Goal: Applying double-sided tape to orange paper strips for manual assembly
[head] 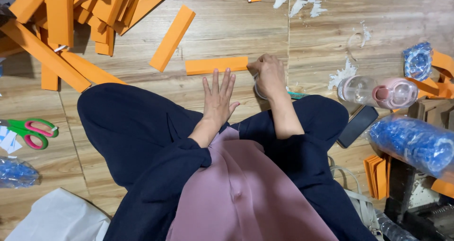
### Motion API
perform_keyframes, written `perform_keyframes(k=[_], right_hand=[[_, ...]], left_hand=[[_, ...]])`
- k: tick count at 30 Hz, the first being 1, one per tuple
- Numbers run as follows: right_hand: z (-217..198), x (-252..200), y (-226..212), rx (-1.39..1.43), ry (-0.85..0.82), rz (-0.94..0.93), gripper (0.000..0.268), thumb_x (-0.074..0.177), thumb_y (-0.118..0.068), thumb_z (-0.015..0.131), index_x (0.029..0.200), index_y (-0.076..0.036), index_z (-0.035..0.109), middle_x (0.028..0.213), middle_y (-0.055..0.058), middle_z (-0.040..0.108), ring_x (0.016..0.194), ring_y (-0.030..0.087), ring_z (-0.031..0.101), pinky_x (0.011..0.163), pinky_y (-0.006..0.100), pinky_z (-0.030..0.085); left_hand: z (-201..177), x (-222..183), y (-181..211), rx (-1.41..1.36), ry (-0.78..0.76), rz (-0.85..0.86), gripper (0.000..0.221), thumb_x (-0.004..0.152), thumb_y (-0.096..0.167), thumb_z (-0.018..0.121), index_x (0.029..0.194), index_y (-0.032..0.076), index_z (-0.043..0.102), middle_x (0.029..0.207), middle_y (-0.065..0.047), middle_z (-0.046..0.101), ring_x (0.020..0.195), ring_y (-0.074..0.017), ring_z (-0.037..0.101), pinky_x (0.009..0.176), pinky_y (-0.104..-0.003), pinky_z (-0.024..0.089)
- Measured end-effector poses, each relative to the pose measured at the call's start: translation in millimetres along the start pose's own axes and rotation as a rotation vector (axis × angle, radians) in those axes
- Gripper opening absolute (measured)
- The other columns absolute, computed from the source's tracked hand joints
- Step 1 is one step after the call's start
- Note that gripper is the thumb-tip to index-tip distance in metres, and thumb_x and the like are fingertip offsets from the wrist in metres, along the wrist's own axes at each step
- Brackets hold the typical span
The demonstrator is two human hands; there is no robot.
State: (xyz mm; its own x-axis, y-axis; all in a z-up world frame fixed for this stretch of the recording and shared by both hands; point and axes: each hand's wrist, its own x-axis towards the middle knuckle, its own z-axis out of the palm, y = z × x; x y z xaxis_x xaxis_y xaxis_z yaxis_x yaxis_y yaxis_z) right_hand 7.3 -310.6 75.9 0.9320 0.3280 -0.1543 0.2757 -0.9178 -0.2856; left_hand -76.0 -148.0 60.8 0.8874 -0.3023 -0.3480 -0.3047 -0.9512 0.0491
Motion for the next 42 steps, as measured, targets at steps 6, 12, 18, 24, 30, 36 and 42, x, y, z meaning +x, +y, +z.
perform_keyframes(k=[6, 12, 18, 24, 30, 36, 42], right_hand=[[0.2, 7.9, 20.9, -0.005, 0.018, 0.166, 0.024, 0.071, -0.009, 0.067, 0.091, -0.022, 0.066, 0.086, 0.003, 0.054, 0.091, 0.027, 0.053, 0.077, 0.039, 0.042], [18.7, 5.5, 51.4, -0.160, -0.149, 0.265, 0.029, 0.060, -0.021, 0.080, 0.080, -0.019, 0.059, 0.086, 0.005, 0.055, 0.091, 0.030, 0.055, 0.076, 0.041, 0.043], [16.7, 9.1, 30.9, 0.141, -0.181, 0.078, 0.019, 0.067, -0.003, 0.064, 0.082, -0.012, 0.059, 0.081, 0.012, 0.058, 0.084, 0.035, 0.060, 0.072, 0.044, 0.048], [3.1, 3.7, -31.1, 0.481, -0.317, 0.012, 0.025, 0.070, 0.006, 0.050, 0.094, 0.001, 0.054, 0.089, 0.027, 0.054, 0.093, 0.048, 0.053, 0.078, 0.053, 0.043], [38.9, 6.5, -48.3, 0.840, -0.394, -0.009, 0.012, 0.075, -0.007, 0.055, 0.086, -0.006, 0.061, 0.074, 0.013, 0.062, 0.078, 0.027, 0.060, 0.075, 0.038, 0.045], [52.1, 14.5, -48.2, 0.838, -0.345, 0.066, 0.025, 0.088, -0.031, 0.049, 0.075, -0.014, 0.062, 0.058, 0.002, 0.056, 0.061, 0.014, 0.054, 0.063, 0.027, 0.045], [48.3, 15.1, -67.5, 0.758, -0.274, -0.057, 0.009, 0.076, -0.015, 0.066, 0.081, -0.008, 0.064, 0.064, 0.010, 0.057, 0.066, 0.021, 0.055, 0.064, 0.032, 0.044]], left_hand=[[-0.9, 2.7, 1.6, -0.025, 0.008, -0.004, 0.082, 0.085, 0.058, 0.038, 0.144, 0.010, 0.009, 0.150, -0.010, -0.006, 0.135, -0.0405, -0.006, 0.105, -0.061, 0.006], [-19.0, 12.7, -24.8, -0.311, 0.333, -0.027, 0.064, 0.079, 0.025, 0.062, 0.135, 0.011, 0.035, 0.138, -0.011, 0.035, 0.121, -0.0326, 0.034, 0.101, -0.053, 0.021], [37.9, 61.3, -137.5, -0.345, 0.262, -0.095, 0.015, 0.074, 0.034, 0.066, 0.087, 0.032, 0.057, 0.083, 0.008, 0.046, 0.082, -0.0170, 0.052, 0.067, -0.035, 0.043], [25.4, 58.5, -135.5, -0.606, 0.093, -0.134, 0.019, 0.069, 0.025, 0.074, 0.080, 0.025, 0.059, 0.070, 0.004, 0.055, 0.076, -0.0208, 0.061, 0.068, -0.038, 0.048], [-3.4, 54.8, -121.5, -0.629, 0.030, -0.129, 0.018, 0.070, 0.024, 0.072, 0.081, 0.030, 0.058, 0.070, 0.008, 0.054, 0.076, -0.0172, 0.061, 0.069, -0.035, 0.048], [-33.9, 38.8, -120.7, -0.702, 0.004, -0.048, 0.013, 0.078, 0.016, 0.066, 0.088, 0.020, 0.059, 0.079, -0.003, 0.056, 0.087, -0.0259, 0.059, 0.076, -0.040, 0.046], [-33.3, 35.8, -121.0, -0.718, 0.020, -0.014, 0.008, 0.080, 0.014, 0.063, 0.085, 0.018, 0.060, 0.081, -0.005, 0.055, 0.087, -0.0290, 0.059, 0.076, -0.042, 0.046]])
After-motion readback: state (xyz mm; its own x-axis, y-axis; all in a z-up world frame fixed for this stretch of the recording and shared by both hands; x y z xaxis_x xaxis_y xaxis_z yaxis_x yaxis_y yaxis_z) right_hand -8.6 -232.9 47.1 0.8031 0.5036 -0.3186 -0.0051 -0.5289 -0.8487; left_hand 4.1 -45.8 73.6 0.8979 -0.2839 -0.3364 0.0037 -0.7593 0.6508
